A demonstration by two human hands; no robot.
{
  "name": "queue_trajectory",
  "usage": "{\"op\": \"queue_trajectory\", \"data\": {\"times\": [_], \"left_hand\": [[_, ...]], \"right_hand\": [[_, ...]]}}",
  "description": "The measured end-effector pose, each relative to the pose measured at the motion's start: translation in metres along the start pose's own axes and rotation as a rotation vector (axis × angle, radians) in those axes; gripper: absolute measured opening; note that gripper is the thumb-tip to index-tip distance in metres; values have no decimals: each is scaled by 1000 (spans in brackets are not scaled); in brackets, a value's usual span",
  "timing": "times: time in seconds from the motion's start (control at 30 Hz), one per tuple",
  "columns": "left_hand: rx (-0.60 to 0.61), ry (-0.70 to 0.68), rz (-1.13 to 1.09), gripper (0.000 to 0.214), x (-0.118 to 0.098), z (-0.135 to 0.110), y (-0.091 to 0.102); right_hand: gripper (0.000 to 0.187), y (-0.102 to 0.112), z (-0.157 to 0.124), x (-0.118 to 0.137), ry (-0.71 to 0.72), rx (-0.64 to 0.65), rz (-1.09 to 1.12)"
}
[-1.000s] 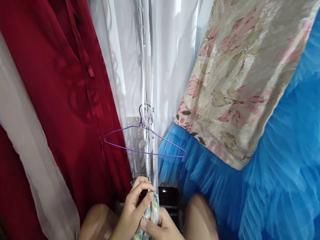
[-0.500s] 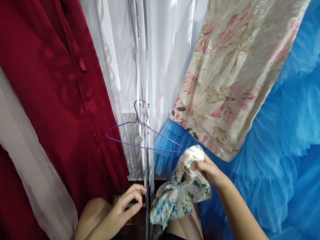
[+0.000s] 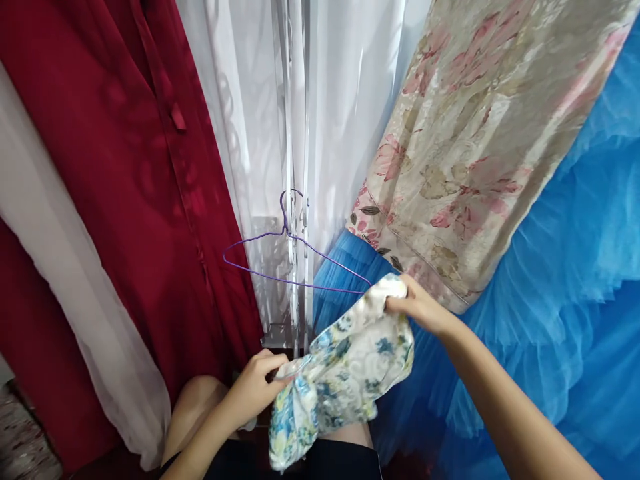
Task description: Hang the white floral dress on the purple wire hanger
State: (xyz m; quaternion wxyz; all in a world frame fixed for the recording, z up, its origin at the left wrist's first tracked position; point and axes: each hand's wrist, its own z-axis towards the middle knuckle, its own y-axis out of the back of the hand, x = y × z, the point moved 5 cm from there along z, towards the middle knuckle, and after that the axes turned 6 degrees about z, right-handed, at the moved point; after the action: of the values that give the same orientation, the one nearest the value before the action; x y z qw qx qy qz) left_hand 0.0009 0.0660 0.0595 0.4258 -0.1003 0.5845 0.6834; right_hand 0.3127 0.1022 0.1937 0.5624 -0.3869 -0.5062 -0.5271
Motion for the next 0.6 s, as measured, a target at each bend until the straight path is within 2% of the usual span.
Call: {"op": "queue_trajectory", "data": {"times": [0.07,0.13,0.2,0.27,0.33,0.4,0.5,0.6], "left_hand": [[-44,-7,24,36,4,1,21],[-81,-25,-22,40,1,4,43],[-131,-43,-78,41,-4,7,65],[-202,-38,-107,41,-5,9,87],[-267,-9,-108,39,2,11,107],[-291,13,-63,38,14,11,125],[-248,-36,172,34,36,13,147],[-155,-98,455,23,62,22,164]], "right_hand": [[3,17,30,1,75,-69,55],[5,16,60,4,112,-87,114],[11,-2,85,5,69,-42,157],[17,-29,101,2,-60,60,167],[21,-54,106,-4,-179,169,170],[26,-68,103,-7,-208,239,204],[31,-69,94,-7,-143,263,289],[31,-62,88,-4,-159,246,252]]}}
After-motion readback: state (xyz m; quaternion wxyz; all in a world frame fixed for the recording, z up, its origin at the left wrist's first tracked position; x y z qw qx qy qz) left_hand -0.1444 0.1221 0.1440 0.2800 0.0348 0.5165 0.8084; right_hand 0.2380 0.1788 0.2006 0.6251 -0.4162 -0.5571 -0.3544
